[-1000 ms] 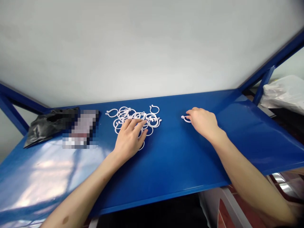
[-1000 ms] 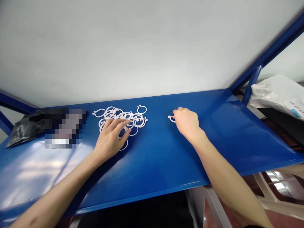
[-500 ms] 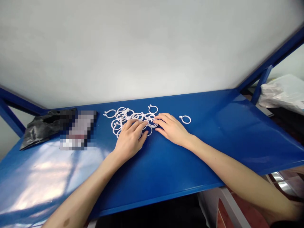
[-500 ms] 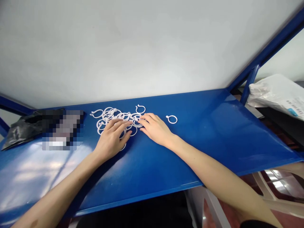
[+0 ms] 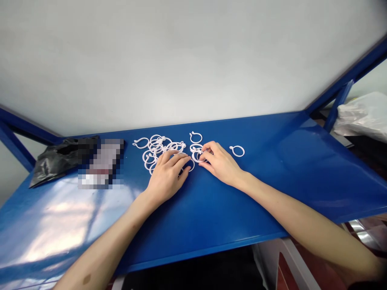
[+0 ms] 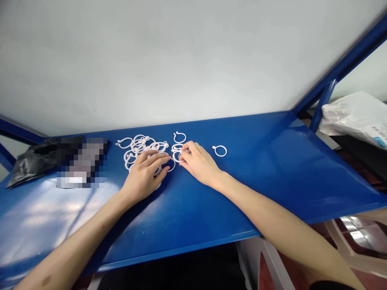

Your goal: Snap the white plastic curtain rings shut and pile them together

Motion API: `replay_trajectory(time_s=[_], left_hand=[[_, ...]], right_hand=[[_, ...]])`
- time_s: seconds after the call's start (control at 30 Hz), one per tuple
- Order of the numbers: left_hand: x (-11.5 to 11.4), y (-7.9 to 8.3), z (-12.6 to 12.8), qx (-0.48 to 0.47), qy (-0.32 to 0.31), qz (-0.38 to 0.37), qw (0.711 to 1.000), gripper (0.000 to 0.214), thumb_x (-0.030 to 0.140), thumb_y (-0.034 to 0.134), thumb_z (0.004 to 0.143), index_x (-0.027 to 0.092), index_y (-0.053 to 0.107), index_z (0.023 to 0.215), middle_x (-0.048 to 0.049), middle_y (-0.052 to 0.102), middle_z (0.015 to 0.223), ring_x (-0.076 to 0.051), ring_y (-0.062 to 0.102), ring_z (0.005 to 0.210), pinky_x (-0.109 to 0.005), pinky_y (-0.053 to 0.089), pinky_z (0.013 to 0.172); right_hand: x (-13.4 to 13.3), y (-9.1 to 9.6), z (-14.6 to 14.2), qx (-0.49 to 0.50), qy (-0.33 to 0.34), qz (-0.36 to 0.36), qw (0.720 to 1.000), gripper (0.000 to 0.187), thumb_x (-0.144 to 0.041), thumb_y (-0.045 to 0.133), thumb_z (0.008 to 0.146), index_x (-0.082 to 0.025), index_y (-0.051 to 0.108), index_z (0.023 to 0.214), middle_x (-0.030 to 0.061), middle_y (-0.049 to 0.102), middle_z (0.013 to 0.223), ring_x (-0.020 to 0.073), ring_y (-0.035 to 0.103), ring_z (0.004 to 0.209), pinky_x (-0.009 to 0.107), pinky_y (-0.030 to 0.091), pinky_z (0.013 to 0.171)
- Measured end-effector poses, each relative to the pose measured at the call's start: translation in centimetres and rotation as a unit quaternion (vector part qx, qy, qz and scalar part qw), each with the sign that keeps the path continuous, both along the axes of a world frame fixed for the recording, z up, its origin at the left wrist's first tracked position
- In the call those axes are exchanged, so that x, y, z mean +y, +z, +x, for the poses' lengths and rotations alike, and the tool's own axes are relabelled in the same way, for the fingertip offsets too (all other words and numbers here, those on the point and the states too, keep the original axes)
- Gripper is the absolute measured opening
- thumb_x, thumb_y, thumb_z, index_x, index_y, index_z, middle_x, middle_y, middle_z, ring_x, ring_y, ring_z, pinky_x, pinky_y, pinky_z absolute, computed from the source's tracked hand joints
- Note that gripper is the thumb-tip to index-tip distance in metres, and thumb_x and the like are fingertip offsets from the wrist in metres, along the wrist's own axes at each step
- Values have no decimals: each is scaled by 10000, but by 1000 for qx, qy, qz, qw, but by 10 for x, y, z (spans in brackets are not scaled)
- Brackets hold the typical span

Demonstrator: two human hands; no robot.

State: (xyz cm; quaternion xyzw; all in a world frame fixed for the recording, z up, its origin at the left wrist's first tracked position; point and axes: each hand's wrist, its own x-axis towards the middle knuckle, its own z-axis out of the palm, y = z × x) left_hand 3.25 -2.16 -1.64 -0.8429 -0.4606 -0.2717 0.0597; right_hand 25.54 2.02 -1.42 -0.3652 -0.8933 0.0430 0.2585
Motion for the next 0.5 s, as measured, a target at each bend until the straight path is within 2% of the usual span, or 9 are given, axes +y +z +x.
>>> replay_trajectory(time_s=[0.3, 0.5], left_hand=[[-1, 4, 1, -40, 0, 18, 999, 209, 256, 620, 961, 189, 691, 1146, -82, 757, 1064, -277, 597, 1103, -459, 471, 964], [-5, 9, 5, -104, 15, 15, 994, 127, 288, 638, 955, 212, 713, 1023, -48, 763, 927, -246, 606, 975, -414, 477, 887]], right_hand=[[-6, 3, -1, 50, 39, 1, 998, 88, -195, 730, 894, -171, 646, 905, 92, 604, 1088, 203, 591, 951, 358, 542, 811], [-14, 9, -3, 62, 55, -1, 997, 86, -213, 667, 941, -191, 647, 860, 82, 631, 1086, 194, 587, 913, 359, 522, 800]])
